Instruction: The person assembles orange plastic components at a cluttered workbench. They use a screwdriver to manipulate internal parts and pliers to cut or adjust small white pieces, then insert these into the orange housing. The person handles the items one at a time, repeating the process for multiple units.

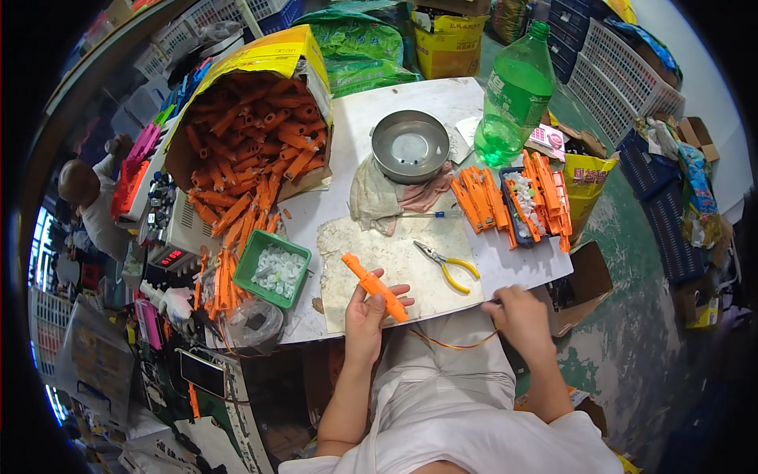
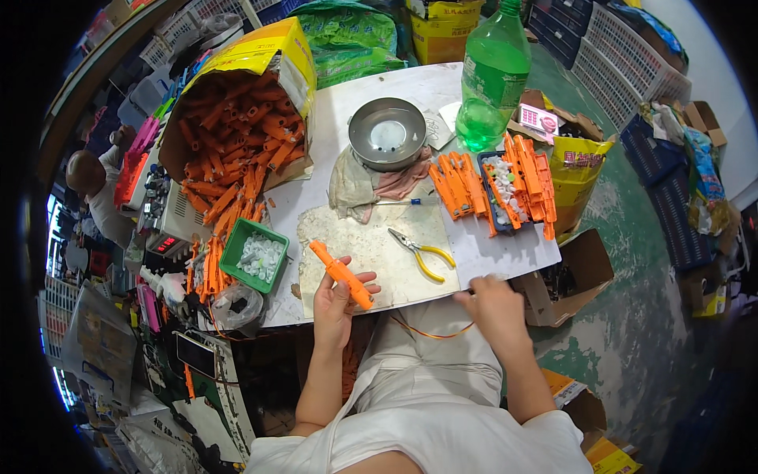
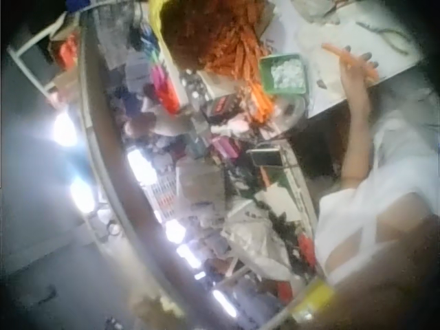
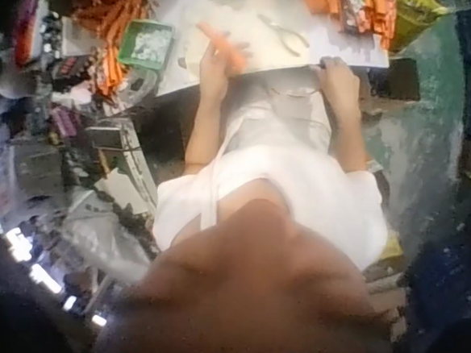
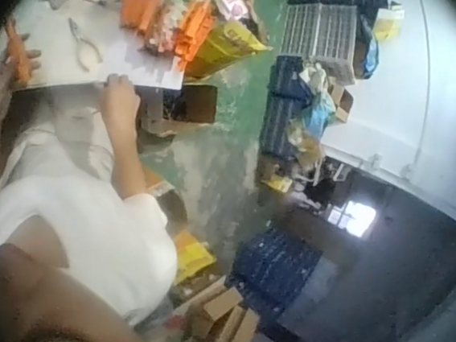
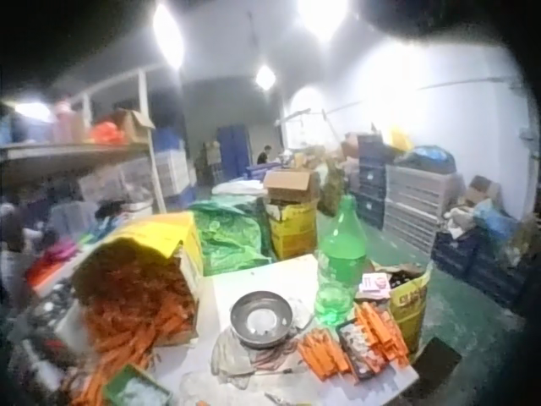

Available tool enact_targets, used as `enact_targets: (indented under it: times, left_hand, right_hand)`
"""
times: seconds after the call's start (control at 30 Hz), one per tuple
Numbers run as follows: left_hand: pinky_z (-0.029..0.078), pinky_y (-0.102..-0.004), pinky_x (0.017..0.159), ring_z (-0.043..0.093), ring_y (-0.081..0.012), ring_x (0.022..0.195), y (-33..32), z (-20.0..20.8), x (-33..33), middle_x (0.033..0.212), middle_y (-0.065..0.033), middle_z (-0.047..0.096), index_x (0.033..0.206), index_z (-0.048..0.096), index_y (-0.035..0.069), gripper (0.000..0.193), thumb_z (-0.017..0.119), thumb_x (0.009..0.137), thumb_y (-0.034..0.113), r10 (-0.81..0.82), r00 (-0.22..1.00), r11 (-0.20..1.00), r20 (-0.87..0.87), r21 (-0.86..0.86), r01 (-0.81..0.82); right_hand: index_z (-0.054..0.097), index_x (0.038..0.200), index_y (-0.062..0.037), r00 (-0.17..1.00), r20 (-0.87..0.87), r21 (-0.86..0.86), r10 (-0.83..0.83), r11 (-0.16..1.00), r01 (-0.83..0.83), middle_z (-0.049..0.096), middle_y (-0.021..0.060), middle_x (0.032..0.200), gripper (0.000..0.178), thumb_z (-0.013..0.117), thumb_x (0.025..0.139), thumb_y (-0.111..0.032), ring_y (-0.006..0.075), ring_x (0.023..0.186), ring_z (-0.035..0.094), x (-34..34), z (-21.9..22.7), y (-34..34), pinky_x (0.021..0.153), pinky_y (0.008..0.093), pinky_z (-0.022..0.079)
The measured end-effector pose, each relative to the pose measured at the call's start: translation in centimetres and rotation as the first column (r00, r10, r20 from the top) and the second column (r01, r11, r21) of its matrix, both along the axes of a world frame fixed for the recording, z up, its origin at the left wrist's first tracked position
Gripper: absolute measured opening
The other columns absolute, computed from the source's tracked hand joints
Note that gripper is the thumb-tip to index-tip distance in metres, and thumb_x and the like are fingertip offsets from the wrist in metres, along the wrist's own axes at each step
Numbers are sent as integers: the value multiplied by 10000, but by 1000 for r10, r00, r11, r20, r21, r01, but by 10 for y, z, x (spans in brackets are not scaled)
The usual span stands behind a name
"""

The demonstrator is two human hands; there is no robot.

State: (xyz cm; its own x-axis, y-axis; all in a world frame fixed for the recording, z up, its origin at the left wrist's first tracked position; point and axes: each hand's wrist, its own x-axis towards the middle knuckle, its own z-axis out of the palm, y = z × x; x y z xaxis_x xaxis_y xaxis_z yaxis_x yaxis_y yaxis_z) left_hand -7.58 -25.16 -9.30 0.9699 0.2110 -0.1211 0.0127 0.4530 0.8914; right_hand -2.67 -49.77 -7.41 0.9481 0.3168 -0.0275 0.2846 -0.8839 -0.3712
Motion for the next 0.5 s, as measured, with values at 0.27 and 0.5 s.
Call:
enact_targets:
  times: [0.27,0.5]
  left_hand:
    - [527,-339,825,650,-269,952,-21,7,-15,1109,-241,599,1335,346,-9,500,524,945,248,-238,970,959,-47,-169,227]
    - [525,-332,825,652,-259,948,0,11,-33,1086,-228,615,1331,359,-6,491,530,943,242,-196,976,976,-94,-115,185]
  right_hand:
    - [578,935,-35,778,602,2,180,974,-227,542,105,1018,195,613,746,-73,269,995,500,111,-23,82,840,354,426]
    - [541,947,-19,910,330,146,252,939,-313,583,117,922,167,597,806,-90,287,860,565,135,-37,88,744,375,450]
